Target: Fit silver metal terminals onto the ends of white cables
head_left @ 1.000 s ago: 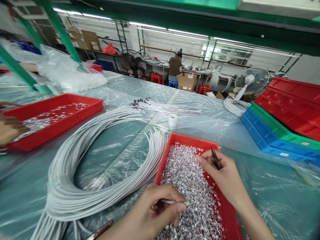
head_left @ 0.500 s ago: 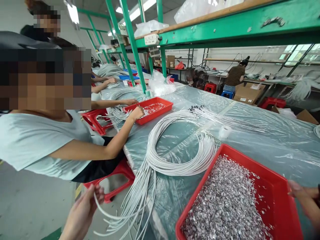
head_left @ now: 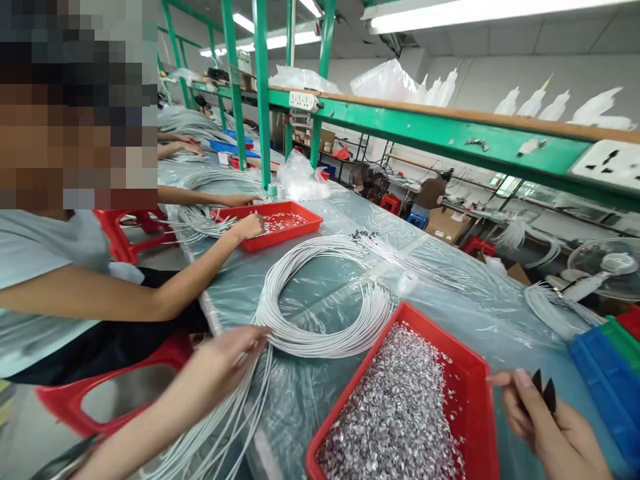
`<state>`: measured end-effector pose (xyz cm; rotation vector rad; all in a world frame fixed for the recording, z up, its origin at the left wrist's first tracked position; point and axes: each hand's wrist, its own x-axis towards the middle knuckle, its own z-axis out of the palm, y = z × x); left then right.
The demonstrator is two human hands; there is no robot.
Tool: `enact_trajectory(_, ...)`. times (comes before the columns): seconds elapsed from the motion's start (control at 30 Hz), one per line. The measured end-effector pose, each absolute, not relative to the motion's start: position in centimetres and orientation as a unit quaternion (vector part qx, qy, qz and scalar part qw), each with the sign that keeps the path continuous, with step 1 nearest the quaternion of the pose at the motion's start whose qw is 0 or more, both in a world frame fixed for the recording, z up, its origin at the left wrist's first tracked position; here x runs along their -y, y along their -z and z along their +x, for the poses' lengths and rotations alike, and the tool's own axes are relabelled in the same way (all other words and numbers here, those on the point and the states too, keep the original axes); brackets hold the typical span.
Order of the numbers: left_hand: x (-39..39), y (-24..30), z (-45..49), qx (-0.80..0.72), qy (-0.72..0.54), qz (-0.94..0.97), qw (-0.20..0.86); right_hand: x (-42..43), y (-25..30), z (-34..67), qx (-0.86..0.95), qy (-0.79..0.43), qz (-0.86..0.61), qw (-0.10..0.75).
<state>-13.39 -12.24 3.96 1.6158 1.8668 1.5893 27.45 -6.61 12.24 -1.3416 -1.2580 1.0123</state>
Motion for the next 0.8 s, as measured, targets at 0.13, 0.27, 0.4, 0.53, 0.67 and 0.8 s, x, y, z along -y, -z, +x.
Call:
enact_trajectory(0.13,6.3,-3.8,-4.6,-0.5,-0.358,0.775,0.143,8.3,-14.1,26.5,0.446,-0.526,-0.466,0.555)
enact_trajectory(0.27,1.5,-2.3,0.1,-0.488,-0.246,0.83,0.114,9.1,-15.3,27.5,0.397,-0.548,-0.41,0.611)
enact_trajectory(0.4,-0.9,-1.4,0.7,-0.523,-0.195,0.825,0.09,9.3,-15.6,27.8,0.398,-0.556,-0.395,0.614)
enact_trajectory(0.53,-0.7,-1.0,0.6,-0.56,-0.194,0.801,0.088,9.2,-15.5,27.1,0.425,-0.551,-0.403,0.595)
enact_trajectory(0.67,-0.3,-1.7,0.4,-0.585,-0.233,0.768,0.115,9.1,-15.3,26.6,0.436,-0.543,-0.408,0.591)
enact_trajectory(0.8,0.2,-4.4,0.0,-0.56,-0.288,0.752,0.196,8.8,-15.0,26.3,0.453,-0.514,-0.426,0.59)
